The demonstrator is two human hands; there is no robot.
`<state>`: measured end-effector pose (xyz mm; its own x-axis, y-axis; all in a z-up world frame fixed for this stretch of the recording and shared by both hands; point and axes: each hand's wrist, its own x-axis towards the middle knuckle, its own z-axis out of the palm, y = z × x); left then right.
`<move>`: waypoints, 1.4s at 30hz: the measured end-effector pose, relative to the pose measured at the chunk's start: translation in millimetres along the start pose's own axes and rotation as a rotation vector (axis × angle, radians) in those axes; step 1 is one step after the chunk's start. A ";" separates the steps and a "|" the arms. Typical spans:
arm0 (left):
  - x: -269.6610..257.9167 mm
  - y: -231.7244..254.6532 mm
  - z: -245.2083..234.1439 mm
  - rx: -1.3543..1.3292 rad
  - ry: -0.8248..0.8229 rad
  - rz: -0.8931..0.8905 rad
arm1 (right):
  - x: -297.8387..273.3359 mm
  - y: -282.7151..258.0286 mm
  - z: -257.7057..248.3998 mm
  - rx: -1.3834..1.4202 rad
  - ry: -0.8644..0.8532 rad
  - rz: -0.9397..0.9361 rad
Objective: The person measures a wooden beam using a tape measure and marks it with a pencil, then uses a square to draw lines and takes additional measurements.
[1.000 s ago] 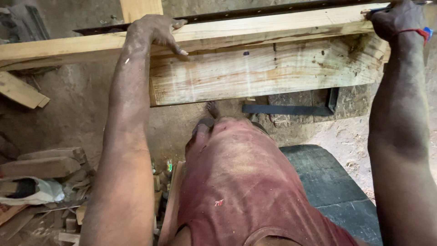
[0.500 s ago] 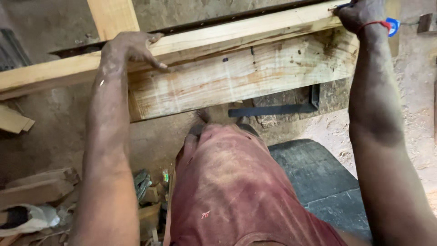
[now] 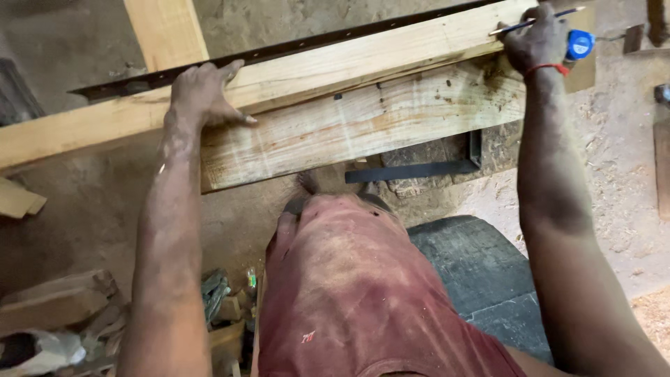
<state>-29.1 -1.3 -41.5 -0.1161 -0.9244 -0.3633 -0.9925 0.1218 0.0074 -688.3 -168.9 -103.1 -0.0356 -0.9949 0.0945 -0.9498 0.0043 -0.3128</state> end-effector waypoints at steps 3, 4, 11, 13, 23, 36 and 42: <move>-10.3 2.7 8.5 0.023 0.141 0.031 | -7.2 4.2 7.3 -0.004 0.102 -0.047; -13.9 3.5 10.8 0.025 0.164 0.026 | -10.6 5.4 10.0 0.055 0.096 -0.033; -29.0 19.6 9.1 0.033 0.303 -0.024 | -21.1 0.8 8.2 0.109 0.083 0.002; -30.1 26.5 5.0 0.014 0.318 -0.027 | -22.3 -3.3 6.3 0.077 0.130 -0.026; -36.2 31.2 20.3 0.008 0.420 -0.009 | -34.3 0.2 14.1 0.155 0.220 -0.098; 8.1 23.1 -20.6 -0.348 -0.251 -0.269 | -35.8 -4.5 10.9 0.162 0.221 -0.119; -1.9 31.3 -26.7 -0.201 -0.025 -0.106 | -29.8 7.4 22.6 0.190 0.184 0.004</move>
<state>-60.9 -5.4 -15.7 -0.0120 -0.9186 -0.3949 -0.9870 -0.0525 0.1521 -687.3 -141.5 -129.5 -0.1114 -0.9597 0.2580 -0.8746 -0.0286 -0.4839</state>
